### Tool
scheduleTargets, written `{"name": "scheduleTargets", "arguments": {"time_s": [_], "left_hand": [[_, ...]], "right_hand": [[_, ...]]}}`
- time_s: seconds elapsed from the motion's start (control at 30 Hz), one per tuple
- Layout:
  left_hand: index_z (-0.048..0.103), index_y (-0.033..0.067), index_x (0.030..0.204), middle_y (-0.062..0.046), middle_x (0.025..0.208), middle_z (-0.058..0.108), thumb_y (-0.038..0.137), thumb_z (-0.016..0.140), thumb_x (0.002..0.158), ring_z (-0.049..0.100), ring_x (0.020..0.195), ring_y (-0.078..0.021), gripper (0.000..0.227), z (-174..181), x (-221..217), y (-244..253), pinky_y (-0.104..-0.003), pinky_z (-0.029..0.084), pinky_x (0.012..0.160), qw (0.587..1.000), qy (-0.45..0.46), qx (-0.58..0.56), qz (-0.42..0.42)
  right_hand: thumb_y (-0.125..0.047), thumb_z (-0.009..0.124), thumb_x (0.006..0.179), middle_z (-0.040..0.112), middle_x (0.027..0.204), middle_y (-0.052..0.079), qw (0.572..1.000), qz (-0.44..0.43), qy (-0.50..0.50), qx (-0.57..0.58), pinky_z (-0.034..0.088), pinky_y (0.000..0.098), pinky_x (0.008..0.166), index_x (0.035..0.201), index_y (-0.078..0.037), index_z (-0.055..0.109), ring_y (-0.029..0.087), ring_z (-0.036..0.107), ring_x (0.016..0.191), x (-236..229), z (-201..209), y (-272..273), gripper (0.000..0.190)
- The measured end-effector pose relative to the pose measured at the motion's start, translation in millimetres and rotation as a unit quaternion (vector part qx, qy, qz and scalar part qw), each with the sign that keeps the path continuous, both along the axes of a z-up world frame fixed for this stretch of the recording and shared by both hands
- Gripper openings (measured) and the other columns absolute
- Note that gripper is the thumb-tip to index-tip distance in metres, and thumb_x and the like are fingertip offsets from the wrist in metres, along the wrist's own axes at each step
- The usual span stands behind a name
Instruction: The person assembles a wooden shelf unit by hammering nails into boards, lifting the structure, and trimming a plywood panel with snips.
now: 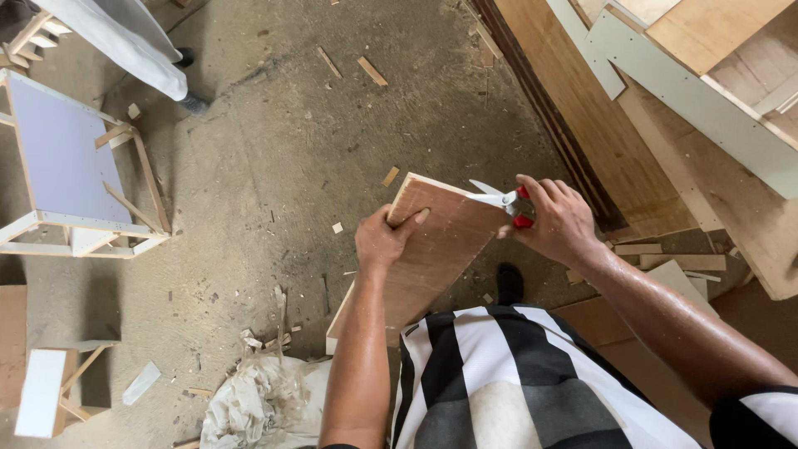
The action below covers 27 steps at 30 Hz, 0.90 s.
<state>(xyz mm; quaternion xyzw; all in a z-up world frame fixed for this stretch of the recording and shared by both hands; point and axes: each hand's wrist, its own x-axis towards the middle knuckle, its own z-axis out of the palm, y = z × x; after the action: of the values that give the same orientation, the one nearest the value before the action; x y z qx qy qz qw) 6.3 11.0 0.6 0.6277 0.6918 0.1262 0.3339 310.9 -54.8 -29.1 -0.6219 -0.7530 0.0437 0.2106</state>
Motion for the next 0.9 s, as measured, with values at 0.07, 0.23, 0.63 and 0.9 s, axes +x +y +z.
{"name": "scheduleTargets", "arguments": {"time_s": [0.07, 0.23, 0.63, 0.9], "left_hand": [[0.079, 0.0154, 0.099, -0.005, 0.080, 0.079, 0.063, 0.081, 0.073, 0.078, 0.075, -0.0189, 0.054, 4, -1, 2, -0.037, 0.060, 0.069, 0.999, -0.020, 0.033, 0.009], [0.079, 0.0114, 0.100, -0.007, 0.082, 0.080, 0.058, 0.084, 0.074, 0.078, 0.076, -0.0193, 0.054, 5, 1, 4, -0.037, 0.060, 0.070, 0.998, -0.034, 0.057, -0.004], [0.078, 0.0049, 0.101, -0.010, 0.087, 0.080, 0.048, 0.086, 0.078, 0.076, 0.080, -0.0189, 0.050, -14, -8, 14, -0.035, 0.059, 0.072, 0.986, -0.148, 0.049, 0.053], [0.078, 0.0078, 0.101, -0.008, 0.086, 0.079, 0.050, 0.085, 0.077, 0.076, 0.078, -0.0179, 0.049, -9, -4, 17, -0.035, 0.059, 0.070, 0.993, -0.107, 0.029, 0.045]], "right_hand": [[-0.073, 0.081, 0.063, 0.066, 0.101, 0.014, 1.000, -0.003, -0.016, -0.007, 0.055, 0.0431, 0.079, 0.139, -0.004, 0.055, 0.029, 0.067, 0.094, 2, 6, -2, 0.105], [-0.072, 0.083, 0.061, 0.069, 0.098, 0.010, 1.000, -0.007, -0.017, 0.003, 0.056, 0.0400, 0.076, 0.134, -0.004, 0.060, 0.026, 0.068, 0.090, 0, 4, -5, 0.103], [-0.074, 0.081, 0.064, 0.070, 0.099, 0.011, 0.999, -0.040, 0.007, 0.003, 0.057, 0.0396, 0.077, 0.138, -0.005, 0.059, 0.026, 0.070, 0.092, 30, -13, -15, 0.104], [-0.075, 0.082, 0.062, 0.070, 0.094, 0.008, 0.998, -0.045, -0.045, 0.004, 0.056, 0.0414, 0.078, 0.133, -0.007, 0.063, 0.025, 0.071, 0.089, 30, 1, -18, 0.100]]}}
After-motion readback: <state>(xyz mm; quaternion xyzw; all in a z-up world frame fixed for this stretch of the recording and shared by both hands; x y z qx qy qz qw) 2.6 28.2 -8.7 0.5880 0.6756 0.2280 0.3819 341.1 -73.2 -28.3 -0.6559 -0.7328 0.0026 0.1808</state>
